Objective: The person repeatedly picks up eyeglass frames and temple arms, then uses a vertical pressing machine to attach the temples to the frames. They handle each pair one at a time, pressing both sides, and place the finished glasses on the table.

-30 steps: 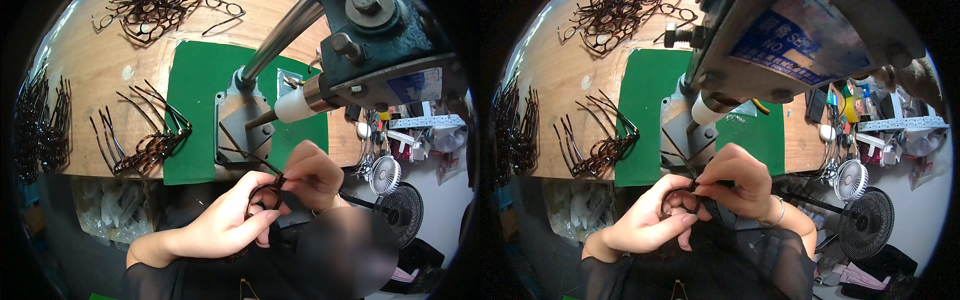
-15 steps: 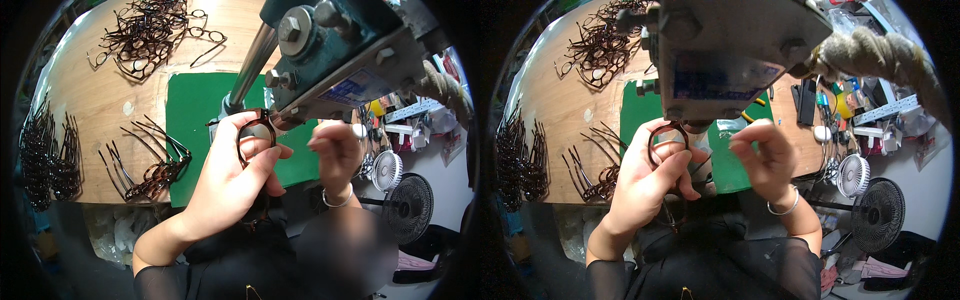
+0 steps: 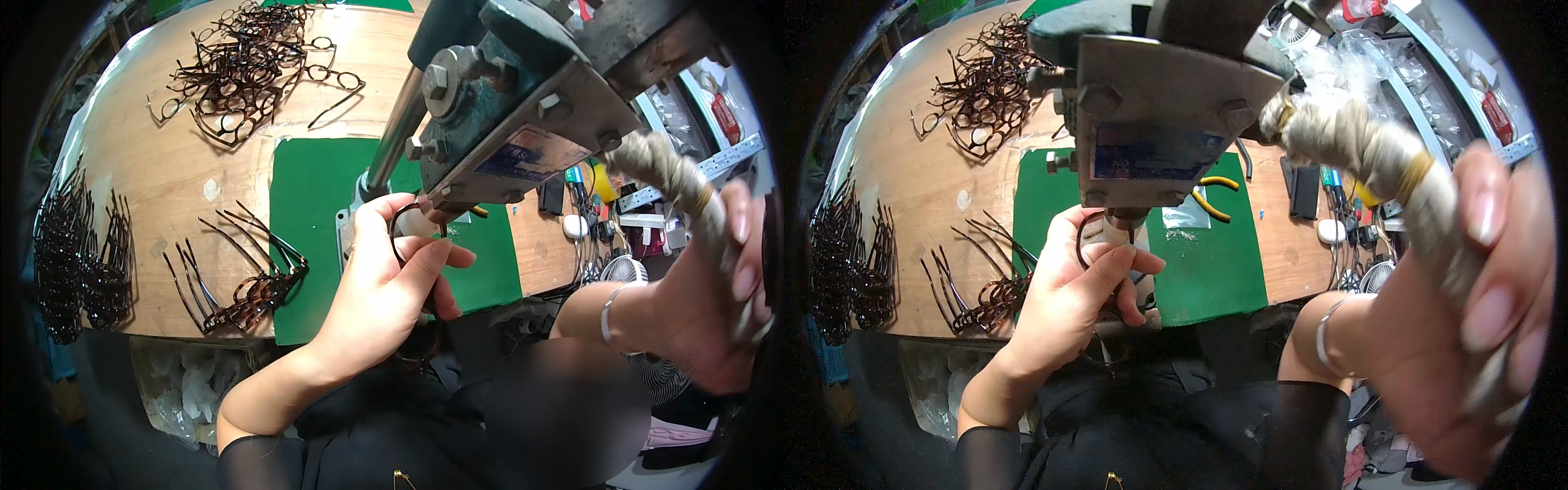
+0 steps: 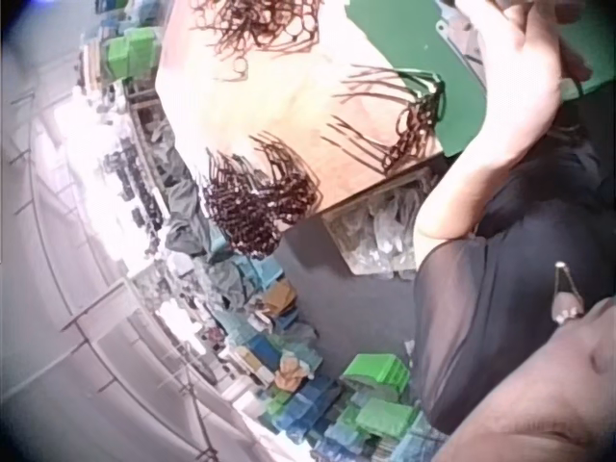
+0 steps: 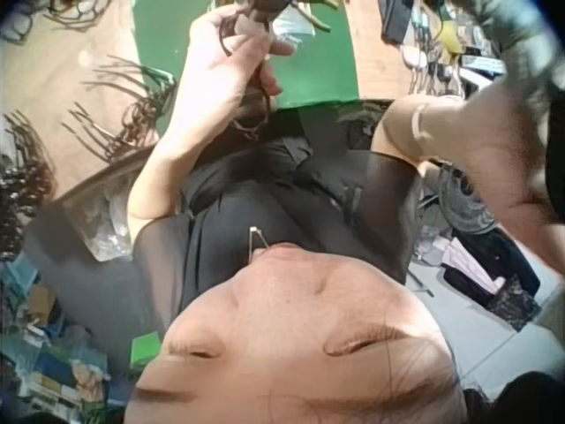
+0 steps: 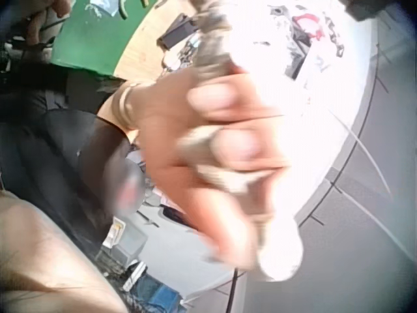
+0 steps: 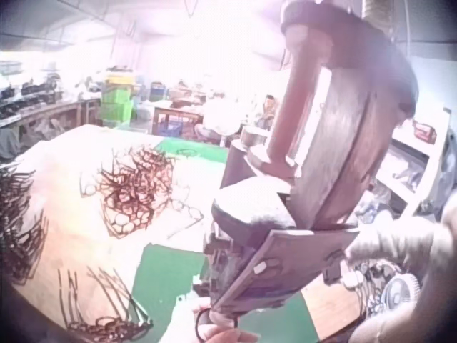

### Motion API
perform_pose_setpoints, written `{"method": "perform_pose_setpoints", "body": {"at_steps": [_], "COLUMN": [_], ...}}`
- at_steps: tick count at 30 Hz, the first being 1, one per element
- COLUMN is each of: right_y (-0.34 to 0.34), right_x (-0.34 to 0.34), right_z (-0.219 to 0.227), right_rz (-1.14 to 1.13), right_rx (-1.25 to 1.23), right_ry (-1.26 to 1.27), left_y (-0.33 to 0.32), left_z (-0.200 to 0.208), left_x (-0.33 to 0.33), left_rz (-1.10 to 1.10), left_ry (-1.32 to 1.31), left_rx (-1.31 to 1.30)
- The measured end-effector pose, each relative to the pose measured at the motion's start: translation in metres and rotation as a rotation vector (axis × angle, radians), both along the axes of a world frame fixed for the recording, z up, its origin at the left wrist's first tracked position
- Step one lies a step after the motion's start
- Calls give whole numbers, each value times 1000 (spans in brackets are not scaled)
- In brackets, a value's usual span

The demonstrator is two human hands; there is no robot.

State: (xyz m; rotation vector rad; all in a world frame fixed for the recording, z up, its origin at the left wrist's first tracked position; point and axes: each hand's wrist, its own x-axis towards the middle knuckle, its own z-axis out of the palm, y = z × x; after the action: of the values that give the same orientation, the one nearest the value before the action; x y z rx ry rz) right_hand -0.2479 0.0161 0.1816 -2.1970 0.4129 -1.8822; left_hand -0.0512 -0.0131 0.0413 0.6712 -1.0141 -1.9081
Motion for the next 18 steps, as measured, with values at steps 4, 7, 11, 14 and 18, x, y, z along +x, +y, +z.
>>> {"method": "perform_pose_setpoints", "body": {"at_steps": [4, 7, 11, 14, 18], "right_y": [20, 16, 13, 10, -6], "right_x": [5, 13, 13, 1, -10], "right_z": [-12, -15, -18, -12, 0], "right_rz": [9, 18, 5, -66, -206], "right_rx": [-40, -51, -63, -51, 23], "right_ry": [-8, -11, 4, -21, -59], "left_y": [3, 4, 2, 0, -3], "left_z": [4, 7, 6, 2, 0], "left_x": [-6, -8, -8, -3, 11], "left_rz": [42, 98, 80, 29, 27], "left_ry": [-109, -208, -157, -87, -16], "left_rx": [-64, -123, -101, -71, -47]}}
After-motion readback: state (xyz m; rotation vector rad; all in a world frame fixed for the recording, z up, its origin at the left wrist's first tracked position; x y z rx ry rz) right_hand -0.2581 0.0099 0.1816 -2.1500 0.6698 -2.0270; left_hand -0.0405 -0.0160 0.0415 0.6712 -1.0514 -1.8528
